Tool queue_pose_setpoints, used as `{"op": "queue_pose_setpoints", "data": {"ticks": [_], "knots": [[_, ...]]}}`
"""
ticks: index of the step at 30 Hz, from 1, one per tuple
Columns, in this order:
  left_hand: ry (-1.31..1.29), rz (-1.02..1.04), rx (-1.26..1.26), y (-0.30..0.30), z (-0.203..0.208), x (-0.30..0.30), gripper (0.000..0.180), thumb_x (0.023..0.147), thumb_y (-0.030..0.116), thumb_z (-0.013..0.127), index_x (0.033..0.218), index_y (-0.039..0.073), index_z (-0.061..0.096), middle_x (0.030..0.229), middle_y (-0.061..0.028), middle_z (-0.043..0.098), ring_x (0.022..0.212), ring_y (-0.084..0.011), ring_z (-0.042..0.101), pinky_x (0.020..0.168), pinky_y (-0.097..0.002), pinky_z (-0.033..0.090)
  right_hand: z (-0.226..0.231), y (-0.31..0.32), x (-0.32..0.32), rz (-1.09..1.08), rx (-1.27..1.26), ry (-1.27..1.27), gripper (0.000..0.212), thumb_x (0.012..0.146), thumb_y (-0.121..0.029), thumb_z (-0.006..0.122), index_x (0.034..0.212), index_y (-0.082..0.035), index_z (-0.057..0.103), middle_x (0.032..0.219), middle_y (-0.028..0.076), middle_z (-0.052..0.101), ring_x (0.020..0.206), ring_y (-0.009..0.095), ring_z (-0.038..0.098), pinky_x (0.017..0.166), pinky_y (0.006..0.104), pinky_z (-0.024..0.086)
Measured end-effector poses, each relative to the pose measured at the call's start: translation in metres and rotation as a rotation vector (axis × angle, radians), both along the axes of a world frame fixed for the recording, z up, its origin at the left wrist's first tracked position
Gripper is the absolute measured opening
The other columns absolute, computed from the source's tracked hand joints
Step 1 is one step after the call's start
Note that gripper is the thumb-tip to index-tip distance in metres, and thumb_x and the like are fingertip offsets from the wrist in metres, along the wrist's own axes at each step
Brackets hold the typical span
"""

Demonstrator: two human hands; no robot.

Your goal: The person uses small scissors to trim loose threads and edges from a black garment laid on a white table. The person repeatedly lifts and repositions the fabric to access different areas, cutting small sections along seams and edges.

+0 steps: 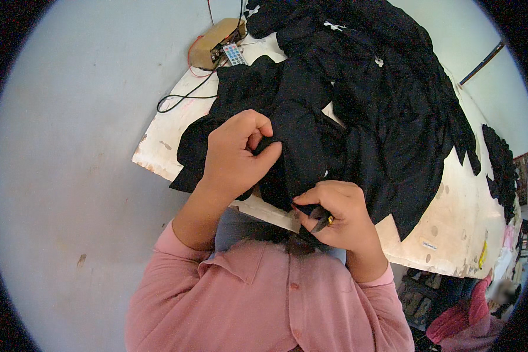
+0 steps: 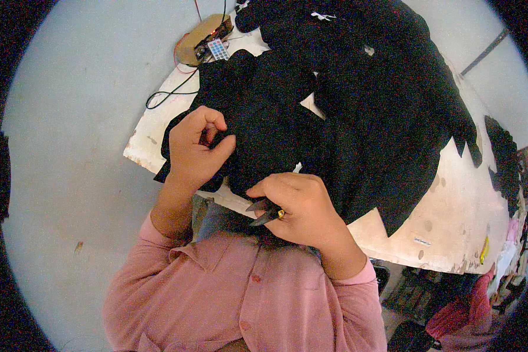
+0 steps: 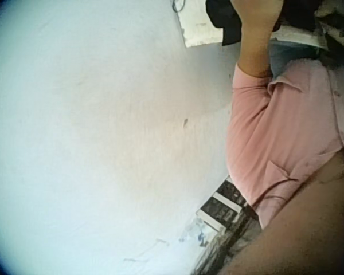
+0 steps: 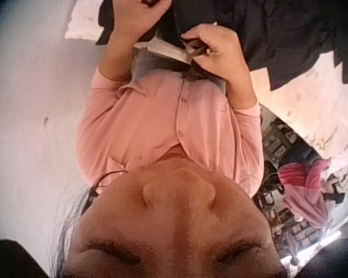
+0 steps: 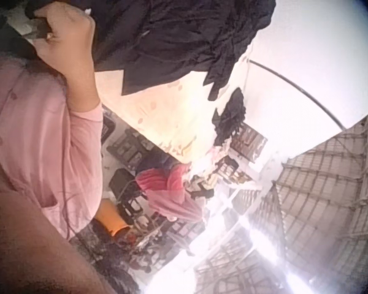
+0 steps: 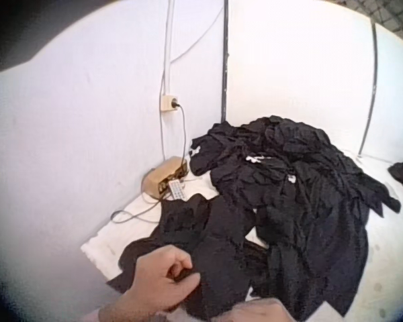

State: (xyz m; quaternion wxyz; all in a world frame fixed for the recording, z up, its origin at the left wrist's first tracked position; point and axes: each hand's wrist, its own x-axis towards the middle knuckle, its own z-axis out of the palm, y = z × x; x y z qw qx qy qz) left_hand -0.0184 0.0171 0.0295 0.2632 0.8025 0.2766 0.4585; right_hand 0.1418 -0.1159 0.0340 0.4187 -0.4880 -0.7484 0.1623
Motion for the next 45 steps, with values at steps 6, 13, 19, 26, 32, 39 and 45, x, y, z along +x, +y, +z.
{"op": "queue_pose_setpoints", "data": {"ticks": [6, 13, 19, 26, 32, 39, 45], "knots": [[-0.081, 0.025, 0.178, 0.008, -0.003, -0.001, 0.027, 0.063, 0.001, 0.072, 0.085, 0.006, 0.057, 0.077, -0.0068, 0.052, 0.062, -0.0174, 0.051, 0.056, -0.0286, 0.043, -0.003, -0.001, -0.001, 0.008, -0.003, -0.035, 0.035, 0.058, -0.004, 0.070, 0.093, -0.007, 0.064, 0.080, 0.010, 0.065, 0.072, 0.029, 0.065, 0.062, 0.0355, 0.052], [-0.106, 0.179, 0.176, 0.011, -0.013, -0.011, 0.021, 0.064, 0.003, 0.071, 0.076, 0.006, 0.053, 0.073, -0.0079, 0.051, 0.059, -0.0213, 0.049, 0.054, -0.0296, 0.042, -0.005, -0.002, -0.002, 0.063, -0.022, -0.080, 0.042, 0.056, -0.006, 0.070, 0.097, -0.009, 0.065, 0.070, 0.008, 0.056, 0.063, 0.028, 0.059, 0.053, 0.0360, 0.048], [0.033, 0.200, 0.070, 0.004, -0.017, -0.023, 0.024, 0.068, 0.004, 0.069, 0.063, 0.004, 0.045, 0.058, -0.0071, 0.042, 0.048, -0.0189, 0.041, 0.046, -0.0293, 0.034, -0.008, -0.006, -0.008, 0.065, 0.026, -0.071, 0.048, 0.055, -0.010, 0.071, 0.102, -0.009, 0.065, 0.068, 0.007, 0.050, 0.060, 0.027, 0.056, 0.052, 0.0363, 0.046], [-0.065, 0.084, 0.268, 0.012, -0.017, -0.019, 0.027, 0.074, 0.000, 0.059, 0.101, 0.004, 0.055, 0.081, -0.0093, 0.057, 0.071, -0.0200, 0.056, 0.069, -0.0277, 0.046, -0.008, -0.006, -0.010, -0.004, 0.069, -0.142, 0.039, 0.055, -0.011, 0.069, 0.093, -0.008, 0.064, 0.084, 0.008, 0.059, 0.072, 0.027, 0.061, 0.059, 0.0365, 0.051], [0.010, -0.415, -0.221, 0.008, 0.000, -0.035, 0.030, 0.075, -0.003, 0.052, 0.104, 0.002, 0.057, 0.092, -0.0107, 0.061, 0.083, -0.0190, 0.060, 0.077, -0.0275, 0.046, 0.016, -0.017, 0.046, -0.807, 0.309, -0.320, 0.028, 0.058, 0.002, 0.060, 0.086, -0.005, 0.061, 0.088, 0.012, 0.062, 0.081, 0.031, 0.063, 0.072, 0.0361, 0.051], [0.081, -0.602, -0.294, 0.019, 0.015, -0.033, 0.019, 0.076, 0.010, 0.046, 0.085, -0.003, 0.056, 0.078, -0.0073, 0.058, 0.073, -0.0151, 0.053, 0.071, -0.0279, 0.044, 0.025, -0.043, 0.084, -1.154, 0.238, -0.213, 0.033, 0.062, 0.008, 0.050, 0.090, -0.003, 0.063, 0.086, 0.013, 0.065, 0.081, 0.027, 0.066, 0.075, 0.0331, 0.051], [0.156, -0.639, -0.250, 0.027, 0.033, -0.040, 0.012, 0.080, 0.010, 0.069, 0.085, 0.002, 0.063, 0.076, 0.0009, 0.059, 0.070, -0.0062, 0.051, 0.066, -0.0218, 0.042, 0.035, -0.078, 0.147, -1.225, 0.315, -0.045, 0.038, 0.066, 0.014, 0.046, 0.097, -0.002, 0.061, 0.093, 0.008, 0.063, 0.081, 0.017, 0.060, 0.076, 0.0258, 0.047]]}}
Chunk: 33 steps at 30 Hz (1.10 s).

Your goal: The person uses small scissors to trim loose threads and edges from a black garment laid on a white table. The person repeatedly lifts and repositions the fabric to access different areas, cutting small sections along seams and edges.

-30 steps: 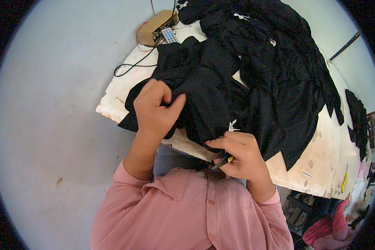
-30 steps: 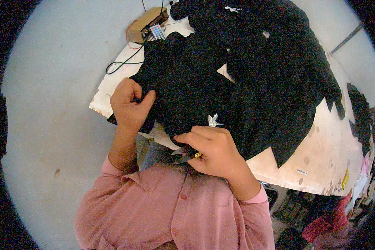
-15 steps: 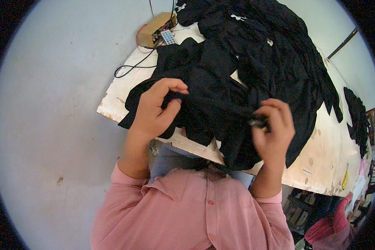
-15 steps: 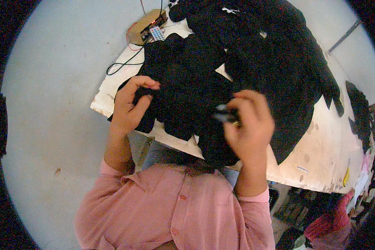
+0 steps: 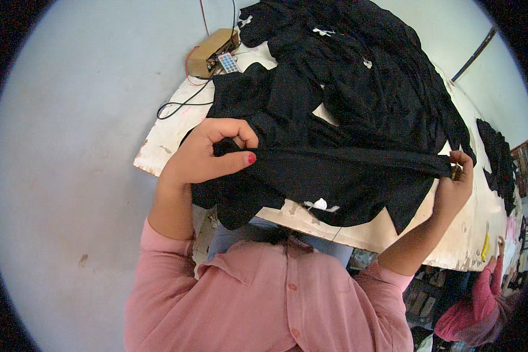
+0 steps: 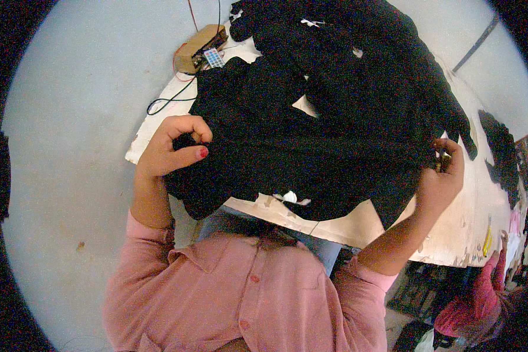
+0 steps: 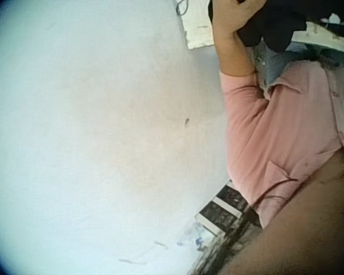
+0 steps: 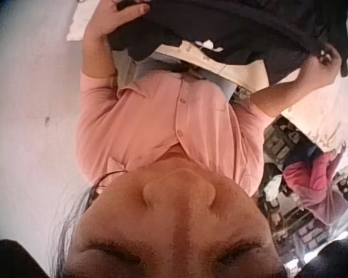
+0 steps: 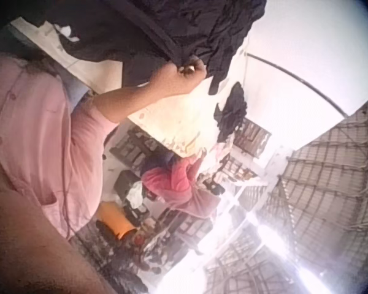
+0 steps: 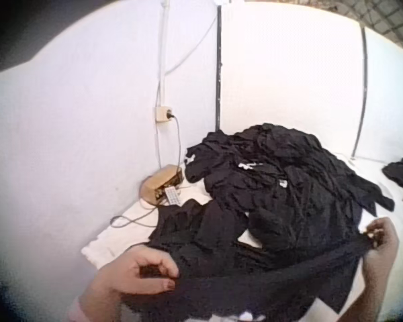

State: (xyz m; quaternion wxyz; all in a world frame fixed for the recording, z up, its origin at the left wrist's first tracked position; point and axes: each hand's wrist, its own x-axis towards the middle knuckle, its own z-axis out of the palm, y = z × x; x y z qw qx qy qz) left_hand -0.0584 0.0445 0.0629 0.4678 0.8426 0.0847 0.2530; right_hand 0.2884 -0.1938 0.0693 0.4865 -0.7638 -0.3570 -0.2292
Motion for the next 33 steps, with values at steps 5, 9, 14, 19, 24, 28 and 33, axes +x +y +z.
{"op": "queue_pose_setpoints", "data": {"ticks": [5, 9, 14, 19, 24, 28, 33], "knots": [[0.071, 0.005, -0.084, 0.004, 0.008, 0.001, 0.017, 0.084, 0.013, 0.068, 0.096, 0.002, 0.068, 0.079, 0.0006, 0.063, 0.072, -0.0056, 0.053, 0.068, -0.0224, 0.043, 0.004, -0.022, 0.046, 0.643, 0.287, 0.623, 0.025, 0.081, -0.003, 0.055, 0.105, 0.001, 0.060, 0.098, 0.007, 0.062, 0.091, 0.018, 0.059, 0.084, 0.0271, 0.046], [0.050, -0.035, -0.250, 0.009, 0.006, 0.003, 0.017, 0.088, 0.016, 0.066, 0.096, 0.002, 0.068, 0.082, 0.0012, 0.064, 0.076, -0.0048, 0.053, 0.069, -0.0223, 0.043, 0.006, -0.027, 0.072, 0.780, 0.317, 0.756, 0.027, 0.083, -0.014, 0.060, 0.106, 0.000, 0.060, 0.095, 0.007, 0.062, 0.086, 0.017, 0.060, 0.079, 0.0271, 0.046], [0.052, -0.145, -0.268, 0.017, 0.006, 0.003, 0.014, 0.088, 0.015, 0.064, 0.089, 0.001, 0.066, 0.083, 0.0007, 0.063, 0.077, -0.0048, 0.052, 0.070, -0.0224, 0.043, 0.009, -0.026, 0.084, 0.692, 0.276, 0.802, 0.027, 0.084, -0.018, 0.063, 0.104, 0.000, 0.060, 0.087, 0.005, 0.060, 0.078, 0.014, 0.057, 0.072, 0.0250, 0.045], [-0.218, -0.178, -0.143, 0.019, 0.000, 0.014, 0.017, 0.088, 0.014, 0.063, 0.076, 0.002, 0.058, 0.082, 0.0017, 0.060, 0.074, -0.0041, 0.048, 0.068, -0.0227, 0.041, 0.006, -0.028, 0.076, 0.587, 0.248, 0.676, 0.019, 0.084, -0.016, 0.065, 0.097, -0.002, 0.062, 0.083, 0.003, 0.059, 0.077, 0.012, 0.055, 0.070, 0.0228, 0.042], [-0.018, -0.102, -0.338, 0.002, 0.009, 0.017, 0.017, 0.086, 0.009, 0.065, 0.074, 0.005, 0.054, 0.076, 0.0044, 0.052, 0.069, -0.0016, 0.042, 0.062, -0.0194, 0.036, 0.022, 0.006, 0.017, 0.518, -0.564, 0.290, 0.022, 0.083, -0.010, 0.067, 0.103, 0.001, 0.066, 0.095, 0.006, 0.067, 0.086, 0.014, 0.061, 0.080, 0.0276, 0.047], [0.047, -0.131, -0.298, -0.017, 0.013, 0.038, 0.013, 0.084, 0.003, 0.065, 0.089, 0.007, 0.054, 0.072, 0.0085, 0.047, 0.066, 0.0008, 0.039, 0.057, -0.0173, 0.032, 0.014, 0.071, -0.071, 1.018, -0.425, 0.395, 0.028, 0.084, -0.008, 0.067, 0.110, 0.001, 0.064, 0.105, 0.010, 0.067, 0.096, 0.013, 0.061, 0.085, 0.0266, 0.047], [0.084, -0.081, -0.301, -0.021, 0.025, 0.039, 0.031, 0.083, 0.002, 0.065, 0.112, 0.005, 0.054, 0.082, 0.0059, 0.061, 0.069, 0.0008, 0.045, 0.061, -0.0158, 0.036, -0.004, 0.097, -0.101, 1.435, -0.476, 0.622, 0.029, 0.082, -0.016, 0.072, 0.104, 0.001, 0.066, 0.093, 0.005, 0.068, 0.087, 0.010, 0.060, 0.077, 0.0252, 0.048]]}}
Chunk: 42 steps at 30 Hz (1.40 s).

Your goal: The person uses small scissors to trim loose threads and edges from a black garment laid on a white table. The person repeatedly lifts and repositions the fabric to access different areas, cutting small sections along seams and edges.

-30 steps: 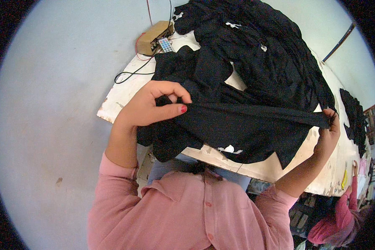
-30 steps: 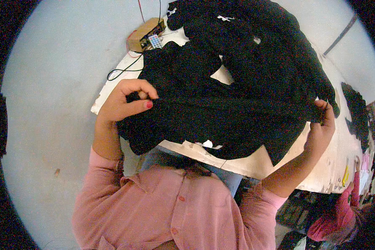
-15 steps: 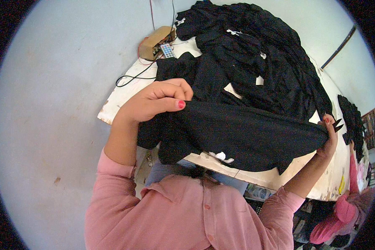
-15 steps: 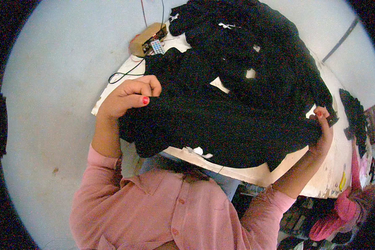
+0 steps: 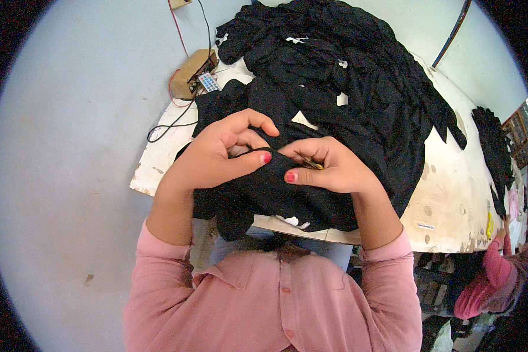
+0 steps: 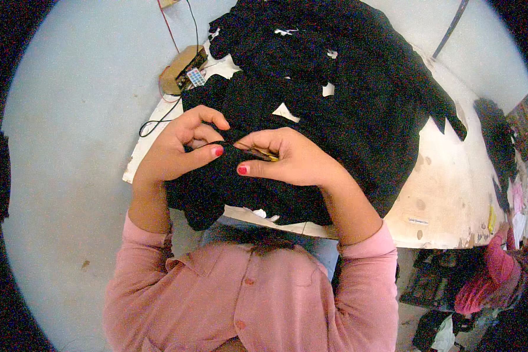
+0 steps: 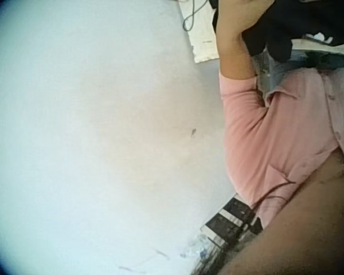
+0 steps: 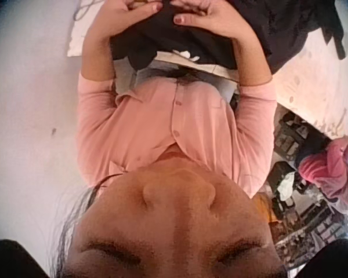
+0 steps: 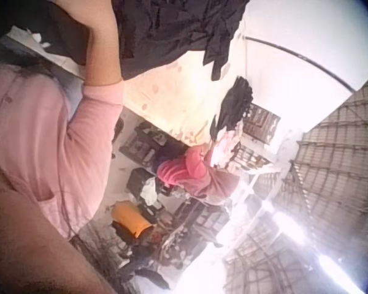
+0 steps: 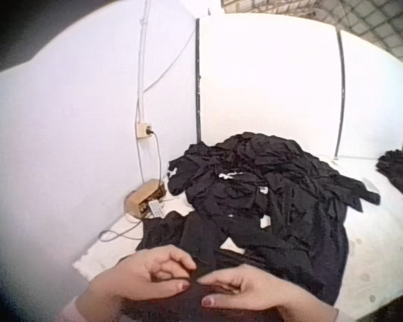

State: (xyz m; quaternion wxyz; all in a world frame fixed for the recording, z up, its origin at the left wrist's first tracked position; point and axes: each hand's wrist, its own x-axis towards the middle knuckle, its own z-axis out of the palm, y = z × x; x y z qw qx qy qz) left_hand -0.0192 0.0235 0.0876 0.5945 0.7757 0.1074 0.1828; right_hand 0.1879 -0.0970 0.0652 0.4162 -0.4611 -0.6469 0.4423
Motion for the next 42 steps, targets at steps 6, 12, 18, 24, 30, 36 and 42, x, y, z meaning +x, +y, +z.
{"op": "queue_pose_setpoints", "data": {"ticks": [6, 12, 18, 24, 30, 36, 42], "knots": [[0.000, -0.019, 0.046, 0.024, 0.000, -0.033, 0.044, 0.083, 0.001, 0.067, 0.124, 0.002, 0.051, 0.086, -0.0002, 0.066, 0.083, -0.0041, 0.058, 0.072, -0.0182, 0.045, 0.008, -0.019, 0.050, 0.054, -0.108, -0.029, 0.027, 0.071, -0.016, 0.079, 0.091, -0.001, 0.068, 0.079, -0.003, 0.065, 0.072, 0.004, 0.055, 0.066, 0.0204, 0.044], [0.035, 0.074, 0.069, 0.063, -0.006, -0.062, 0.039, 0.079, 0.001, 0.070, 0.116, 0.002, 0.058, 0.084, 0.0001, 0.066, 0.079, -0.0048, 0.058, 0.072, -0.0199, 0.045, 0.019, -0.061, 0.089, -0.074, -0.093, -0.176, 0.028, 0.065, -0.015, 0.081, 0.084, 0.000, 0.066, 0.075, 0.002, 0.065, 0.069, 0.009, 0.058, 0.064, 0.0242, 0.046], [0.054, 0.299, 0.116, 0.096, -0.017, -0.084, 0.036, 0.080, 0.002, 0.069, 0.115, 0.004, 0.059, 0.086, 0.0003, 0.066, 0.078, -0.0042, 0.058, 0.073, -0.0189, 0.045, 0.015, -0.107, 0.130, -0.330, 0.011, -0.068, 0.028, 0.060, -0.012, 0.085, 0.077, -0.002, 0.065, 0.069, 0.001, 0.062, 0.063, 0.009, 0.055, 0.056, 0.0253, 0.042], [0.129, 0.422, 0.250, 0.125, -0.015, -0.100, 0.029, 0.085, 0.004, 0.064, 0.114, 0.004, 0.060, 0.089, 0.0001, 0.066, 0.084, -0.0059, 0.057, 0.079, -0.0216, 0.044, 0.011, -0.158, 0.154, -0.496, 0.319, -0.111, 0.032, 0.055, -0.008, 0.086, 0.078, -0.002, 0.064, 0.076, 0.007, 0.064, 0.067, 0.016, 0.058, 0.060, 0.0262, 0.043], [0.366, 0.831, 0.974, 0.157, -0.035, -0.089, 0.037, 0.078, -0.005, 0.057, 0.114, 0.003, 0.060, 0.106, -0.0135, 0.065, 0.097, -0.0250, 0.062, 0.090, -0.0348, 0.047, 0.018, -0.153, 0.125, -0.731, 0.364, -0.112, 0.024, 0.061, -0.006, 0.082, 0.075, 0.000, 0.064, 0.069, 0.005, 0.063, 0.062, 0.015, 0.057, 0.058, 0.0256, 0.043], [-0.197, 0.103, 0.780, -0.005, -0.012, 0.066, 0.028, 0.084, 0.022, 0.067, 0.106, 0.005, 0.064, 0.108, -0.0134, 0.064, 0.098, -0.0296, 0.062, 0.088, -0.0359, 0.047, 0.033, -0.112, 0.102, -0.391, 0.260, -0.262, 0.020, 0.066, -0.006, 0.081, 0.079, -0.002, 0.066, 0.069, 0.004, 0.063, 0.062, 0.011, 0.058, 0.054, 0.0253, 0.042], [-0.050, -0.252, 0.411, -0.039, -0.005, 0.105, 0.024, 0.084, 0.025, 0.069, 0.091, 0.002, 0.062, 0.073, -0.0080, 0.061, 0.067, -0.0140, 0.055, 0.062, -0.0281, 0.044, 0.034, -0.126, 0.104, -0.306, 0.261, -0.316, 0.027, 0.069, -0.015, 0.082, 0.086, -0.001, 0.068, 0.074, 0.006, 0.066, 0.066, 0.013, 0.061, 0.059, 0.0268, 0.046]]}}
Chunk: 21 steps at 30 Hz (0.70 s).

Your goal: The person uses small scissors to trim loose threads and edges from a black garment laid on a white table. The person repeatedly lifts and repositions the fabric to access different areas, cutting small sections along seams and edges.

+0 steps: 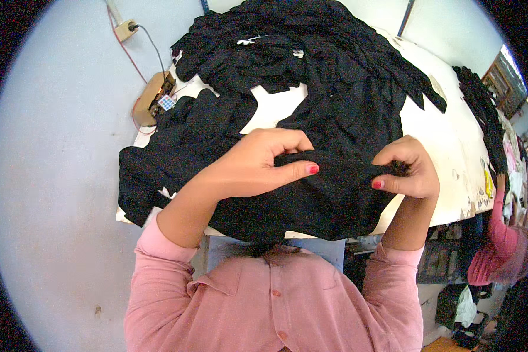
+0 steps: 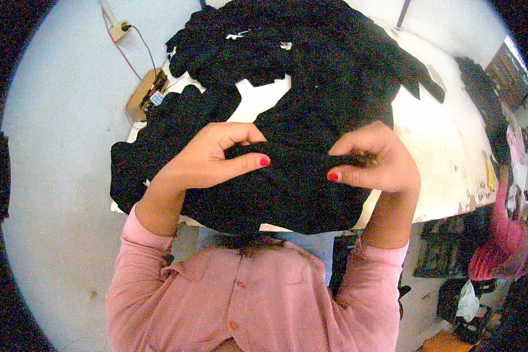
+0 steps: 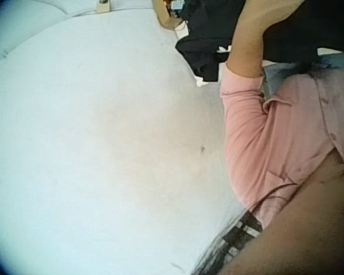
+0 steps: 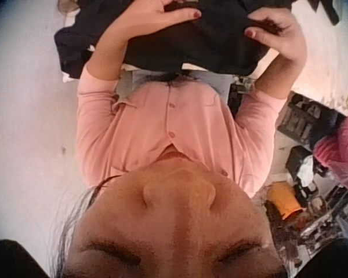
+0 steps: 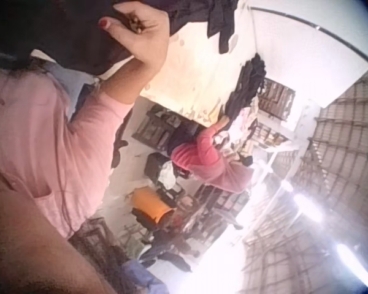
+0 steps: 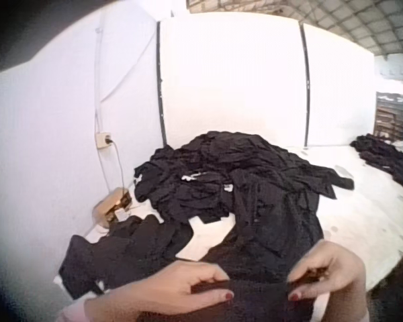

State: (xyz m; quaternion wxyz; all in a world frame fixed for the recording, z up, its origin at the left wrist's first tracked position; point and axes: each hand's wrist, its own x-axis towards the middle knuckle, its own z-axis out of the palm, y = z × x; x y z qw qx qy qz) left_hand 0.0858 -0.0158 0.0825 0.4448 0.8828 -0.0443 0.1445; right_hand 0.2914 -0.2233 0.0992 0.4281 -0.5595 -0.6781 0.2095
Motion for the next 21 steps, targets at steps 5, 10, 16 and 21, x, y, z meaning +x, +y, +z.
{"op": "queue_pose_setpoints", "data": {"ticks": [5, 10, 16, 21], "knots": [[-0.167, -0.029, 0.152, -0.014, 0.008, 0.012, 0.017, 0.077, 0.013, 0.074, 0.084, 0.003, 0.063, 0.077, -0.0070, 0.061, 0.073, -0.0170, 0.058, 0.067, -0.0296, 0.046, -0.020, 0.025, -0.023, -0.033, -0.118, 0.237, 0.039, 0.073, -0.026, 0.080, 0.100, 0.000, 0.066, 0.088, 0.005, 0.068, 0.081, 0.011, 0.061, 0.075, 0.0258, 0.048], [-0.092, 0.034, 0.237, -0.004, 0.018, 0.003, 0.020, 0.070, 0.011, 0.077, 0.081, 0.003, 0.063, 0.075, -0.0057, 0.058, 0.072, -0.0175, 0.057, 0.065, -0.0290, 0.043, -0.032, 0.034, -0.020, 0.040, -0.191, 0.410, 0.026, 0.072, -0.018, 0.080, 0.088, -0.002, 0.066, 0.078, 0.000, 0.065, 0.074, 0.007, 0.057, 0.069, 0.0230, 0.046], [0.010, 0.004, 0.195, 0.048, 0.038, -0.029, 0.024, 0.072, 0.019, 0.078, 0.078, 0.002, 0.063, 0.072, -0.0027, 0.056, 0.073, -0.0140, 0.053, 0.066, -0.0279, 0.040, -0.035, -0.008, 0.019, 0.180, 0.116, 0.172, 0.030, 0.063, -0.020, 0.084, 0.072, -0.004, 0.060, 0.063, 0.002, 0.059, 0.056, 0.012, 0.054, 0.051, 0.0273, 0.039], [-0.133, 0.334, -0.005, 0.101, 0.031, -0.073, 0.017, 0.081, 0.017, 0.069, 0.075, 0.004, 0.061, 0.072, 0.0017, 0.049, 0.073, -0.0106, 0.045, 0.068, -0.0269, 0.034, -0.037, -0.044, 0.034, 0.042, 0.273, 0.390, 0.029, 0.056, -0.015, 0.083, 0.065, -0.003, 0.058, 0.058, 0.005, 0.056, 0.050, 0.017, 0.051, 0.047, 0.0299, 0.034]]}}
